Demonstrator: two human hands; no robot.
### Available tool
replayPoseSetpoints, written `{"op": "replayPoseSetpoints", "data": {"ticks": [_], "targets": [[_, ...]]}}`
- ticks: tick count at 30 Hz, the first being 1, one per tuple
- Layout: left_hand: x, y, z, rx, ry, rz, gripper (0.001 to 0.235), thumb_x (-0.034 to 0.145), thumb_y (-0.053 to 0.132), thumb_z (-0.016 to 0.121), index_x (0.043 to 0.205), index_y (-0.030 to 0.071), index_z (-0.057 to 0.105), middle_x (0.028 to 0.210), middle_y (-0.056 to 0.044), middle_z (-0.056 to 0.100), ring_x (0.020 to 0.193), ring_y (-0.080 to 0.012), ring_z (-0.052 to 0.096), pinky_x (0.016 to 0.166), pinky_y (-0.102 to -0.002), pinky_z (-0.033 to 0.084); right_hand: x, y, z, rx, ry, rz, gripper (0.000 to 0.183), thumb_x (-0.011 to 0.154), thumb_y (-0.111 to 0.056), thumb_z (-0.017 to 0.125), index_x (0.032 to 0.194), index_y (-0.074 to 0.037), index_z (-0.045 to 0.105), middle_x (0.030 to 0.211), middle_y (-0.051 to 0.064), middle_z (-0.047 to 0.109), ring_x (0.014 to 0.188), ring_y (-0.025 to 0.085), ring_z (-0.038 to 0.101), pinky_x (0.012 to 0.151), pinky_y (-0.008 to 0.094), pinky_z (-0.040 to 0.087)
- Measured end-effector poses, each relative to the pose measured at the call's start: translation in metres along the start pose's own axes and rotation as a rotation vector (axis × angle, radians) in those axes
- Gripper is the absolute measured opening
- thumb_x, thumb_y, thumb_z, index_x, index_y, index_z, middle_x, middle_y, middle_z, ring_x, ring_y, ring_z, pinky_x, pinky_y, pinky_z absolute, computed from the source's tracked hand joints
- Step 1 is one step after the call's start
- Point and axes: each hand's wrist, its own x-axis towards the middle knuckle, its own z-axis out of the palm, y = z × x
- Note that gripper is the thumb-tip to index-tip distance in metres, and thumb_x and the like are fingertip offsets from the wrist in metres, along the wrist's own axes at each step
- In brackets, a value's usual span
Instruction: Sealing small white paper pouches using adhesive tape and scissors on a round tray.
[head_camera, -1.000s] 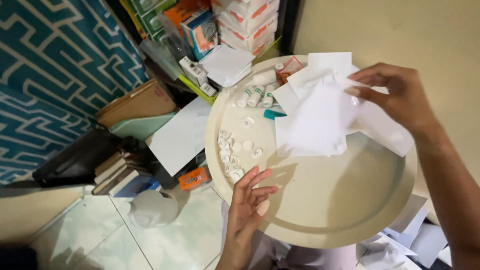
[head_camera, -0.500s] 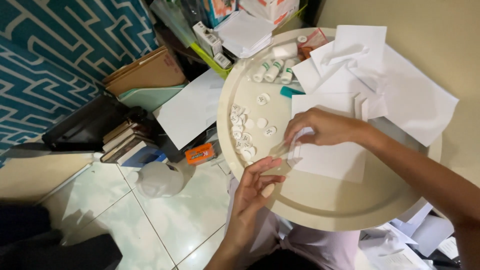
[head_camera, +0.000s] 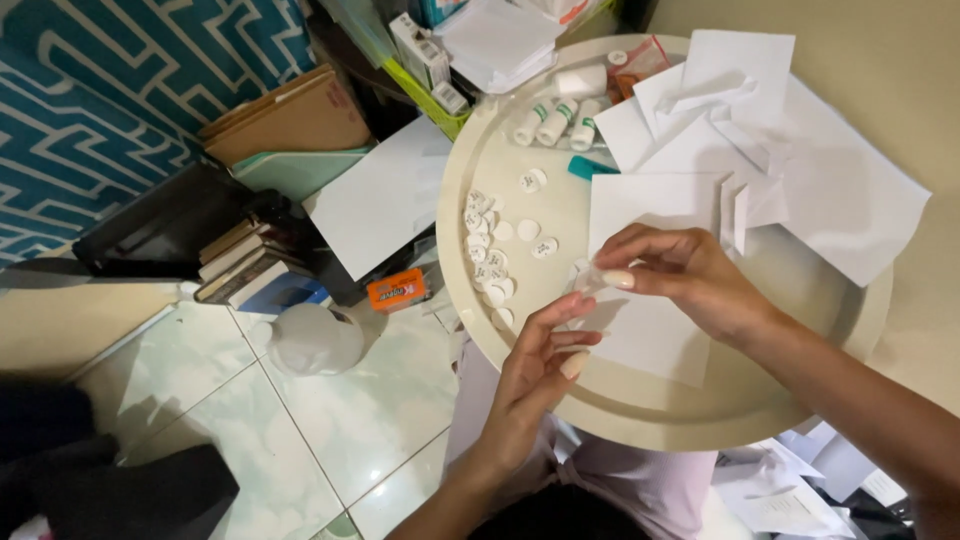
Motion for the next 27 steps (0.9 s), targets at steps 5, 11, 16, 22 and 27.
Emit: {"op": "replayPoseSetpoints", "data": {"ticks": [5,11,16,22,27], "targets": [[-0.003,0.003,0.000,-0.007,0.013,-0.030,0.047,0.088,0.017,0.050,0.133,0.007,0.039,0.135,-0.008,0.045,0.112,-0.0195,0.051,0.098,-0.029,0.036,-0.005,-0.007,0.006,0.008,0.112,0.028,0.005,0.076,-0.002,0.067,0.081,-0.003,0.068,0.090,0.007,0.066,0.081,0.015,0.063,0.074,0.023,0.048],[-0.012,0.008,0.008,0.254,-0.039,-0.048,0.070,0.086,0.032,0.052,0.143,0.013,0.016,0.146,-0.008,0.030,0.120,-0.0197,0.046,0.098,-0.031,0.033,-0.011,0.000,-0.012,-0.058,0.204,-0.234,0.002,0.083,-0.008,0.063,0.085,-0.007,0.063,0.093,0.008,0.059,0.088,0.016,0.056,0.077,0.024,0.046],[-0.025,-0.015,0.005,1.084,0.108,0.404,0.062,0.093,0.018,0.051,0.143,0.005,0.017,0.146,-0.027,0.028,0.136,-0.0405,0.033,0.109,-0.047,0.033,0.002,-0.018,-0.047,-0.115,-0.368,-0.185,0.023,0.083,-0.028,0.056,0.099,-0.013,0.061,0.126,0.014,0.059,0.119,0.029,0.058,0.099,0.045,0.046],[-0.019,-0.040,0.006,1.706,0.065,0.183,0.065,0.089,0.039,0.045,0.137,-0.004,0.033,0.144,-0.023,0.030,0.130,-0.0332,0.034,0.101,-0.054,0.027,0.010,0.007,-0.038,0.059,-0.573,0.077,0.029,0.084,-0.036,0.050,0.097,-0.011,0.055,0.130,0.023,0.058,0.114,0.031,0.059,0.086,0.041,0.043],[-0.019,-0.047,0.003,1.723,0.035,0.166,0.068,0.091,0.048,0.040,0.141,0.003,0.031,0.145,-0.020,0.030,0.131,-0.0363,0.033,0.100,-0.060,0.024,0.018,0.014,-0.031,0.164,-0.518,0.302,0.031,0.079,-0.045,0.055,0.091,-0.016,0.057,0.129,0.021,0.062,0.107,0.029,0.059,0.083,0.041,0.044]]}}
